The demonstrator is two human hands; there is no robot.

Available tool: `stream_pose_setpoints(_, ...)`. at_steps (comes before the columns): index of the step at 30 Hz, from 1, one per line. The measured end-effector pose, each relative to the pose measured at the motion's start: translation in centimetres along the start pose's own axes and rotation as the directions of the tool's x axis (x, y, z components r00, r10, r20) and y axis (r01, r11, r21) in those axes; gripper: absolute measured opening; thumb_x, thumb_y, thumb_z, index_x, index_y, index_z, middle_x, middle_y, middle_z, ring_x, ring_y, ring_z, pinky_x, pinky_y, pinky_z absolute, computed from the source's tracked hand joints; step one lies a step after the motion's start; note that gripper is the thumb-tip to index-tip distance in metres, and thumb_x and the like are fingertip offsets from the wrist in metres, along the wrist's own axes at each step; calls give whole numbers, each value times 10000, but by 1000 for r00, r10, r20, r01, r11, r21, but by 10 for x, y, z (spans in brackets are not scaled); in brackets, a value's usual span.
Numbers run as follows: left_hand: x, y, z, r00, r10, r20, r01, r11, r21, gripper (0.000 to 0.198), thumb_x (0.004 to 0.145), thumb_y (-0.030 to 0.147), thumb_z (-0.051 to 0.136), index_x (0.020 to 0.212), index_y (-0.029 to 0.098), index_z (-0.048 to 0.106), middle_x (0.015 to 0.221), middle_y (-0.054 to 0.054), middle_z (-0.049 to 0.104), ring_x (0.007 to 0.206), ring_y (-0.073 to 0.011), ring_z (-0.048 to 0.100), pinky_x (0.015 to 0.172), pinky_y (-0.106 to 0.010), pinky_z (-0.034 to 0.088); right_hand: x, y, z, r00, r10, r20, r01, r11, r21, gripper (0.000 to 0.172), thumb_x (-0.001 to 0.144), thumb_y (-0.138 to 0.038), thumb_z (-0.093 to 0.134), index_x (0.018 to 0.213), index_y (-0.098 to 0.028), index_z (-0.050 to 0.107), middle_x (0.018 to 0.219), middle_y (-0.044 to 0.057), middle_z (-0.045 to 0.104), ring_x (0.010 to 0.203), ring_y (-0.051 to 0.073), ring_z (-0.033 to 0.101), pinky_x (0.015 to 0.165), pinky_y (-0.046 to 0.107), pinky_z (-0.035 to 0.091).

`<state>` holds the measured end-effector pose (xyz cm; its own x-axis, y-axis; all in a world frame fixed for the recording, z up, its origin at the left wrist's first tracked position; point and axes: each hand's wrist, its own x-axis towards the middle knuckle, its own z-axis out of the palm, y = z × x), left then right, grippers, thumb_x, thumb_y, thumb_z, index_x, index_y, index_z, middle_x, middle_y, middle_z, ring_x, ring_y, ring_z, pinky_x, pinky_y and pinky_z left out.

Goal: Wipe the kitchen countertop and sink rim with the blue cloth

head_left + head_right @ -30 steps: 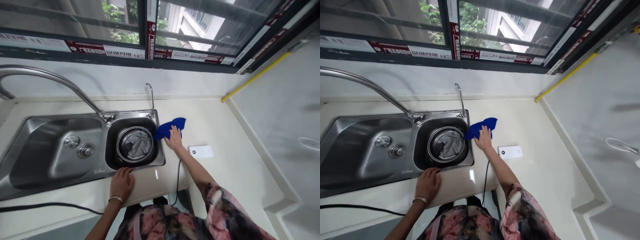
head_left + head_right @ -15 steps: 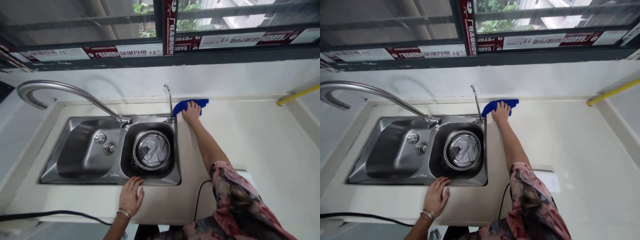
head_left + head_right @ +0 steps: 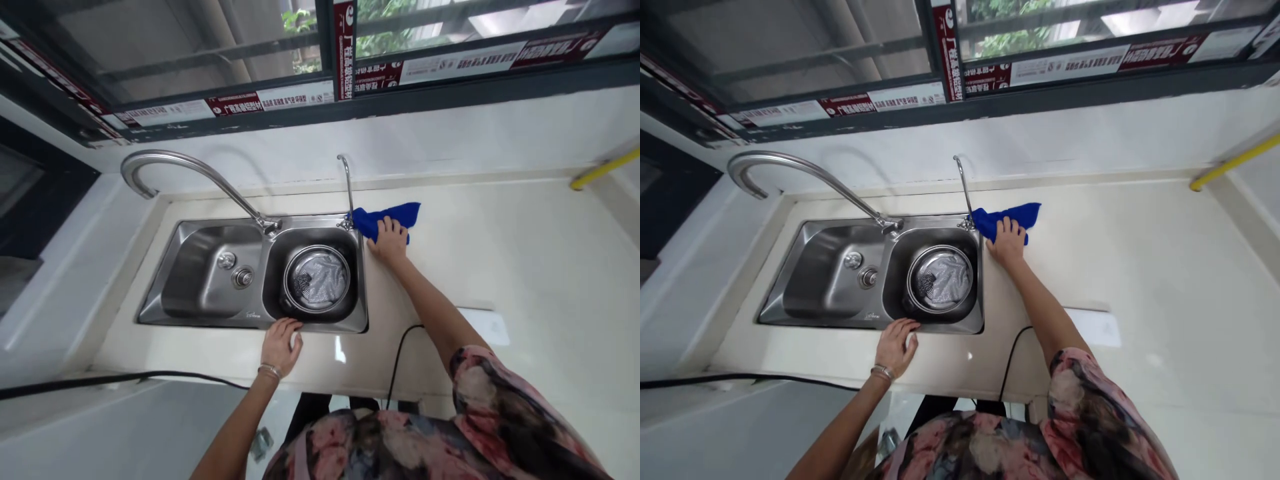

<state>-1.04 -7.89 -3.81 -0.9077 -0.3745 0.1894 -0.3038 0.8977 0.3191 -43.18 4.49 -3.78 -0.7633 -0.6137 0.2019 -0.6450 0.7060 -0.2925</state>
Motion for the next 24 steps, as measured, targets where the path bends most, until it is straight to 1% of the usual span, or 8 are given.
stream_pose_setpoints(5,-1,-1,5,999,-2,-33,2,1000,-3,284,990,274,494,1132,177,721,1145,-79,728,1148,-282,614,1012,-475,514,-77,-23,-28,977,-138,161,157,981,-112,466,923,-387,600,1272,-77,598,1392,283,574,1195,397,500,1013,536,395)
stream_pose_setpoints(8,-1,0,7,999,4,-53,-5,1000,-22,277,980,274,506,1117,174,726,1128,-84,729,1128,-285,622,988,-473,526,-110,-40,-36,943,-202,263,189,979,74,368,868,-332,662,1174,-129,649,1208,213,677,1099,331,569,955,441,460)
stream_pose_setpoints(10,-1,0,8,998,1,-64,-3,999,-34,269,973,268,516,1108,169,727,1122,-89,728,1120,-291,624,976,-478,532,-115,-54,-36,941,-175,290,79,946,314,327,876,-332,622,1154,-166,663,1093,132,721,1008,274,621,905,390,499)
stream_pose_setpoints(13,-2,-1,10,997,-5,-74,2,999,-50,259,959,256,534,1104,163,728,1124,-97,727,1119,-296,623,984,-487,536,-96,-83,-35,967,-54,248,-125,750,650,340,924,-446,524,1079,-185,680,900,35,719,833,215,642,808,351,534)
stream_pose_setpoints(15,-4,0,11,997,-6,-74,2,999,-54,264,953,253,544,1117,157,726,1135,-105,726,1124,-299,622,997,-491,537,-72,-105,-34,987,53,151,-151,623,768,418,923,-532,516,1056,-173,686,862,21,709,801,206,633,800,354,544)
stream_pose_setpoints(17,-5,0,12,997,-8,-73,5,999,-51,271,953,252,545,1131,153,723,1148,-110,724,1133,-301,621,1006,-493,539,-42,-124,-35,986,164,19,-112,578,808,483,921,-566,519,1115,-154,682,943,50,726,863,218,643,870,383,549)
stream_pose_setpoints(21,-7,3,9,998,-30,-57,26,997,-69,264,944,241,549,1128,156,719,1153,-113,719,1140,-299,625,1009,-495,549,12,-147,-23,934,260,-244,-9,701,714,639,984,-495,447,1484,-99,483,1373,185,637,1229,267,602,1107,458,465)
stream_pose_setpoints(24,-7,4,6,998,-51,-35,48,995,-91,261,923,237,565,1128,174,715,1153,-119,717,1145,-304,631,995,-506,558,32,-154,7,966,66,-249,57,887,458,743,986,-372,468,1628,-52,275,1636,243,388,1466,309,425,1212,502,359)
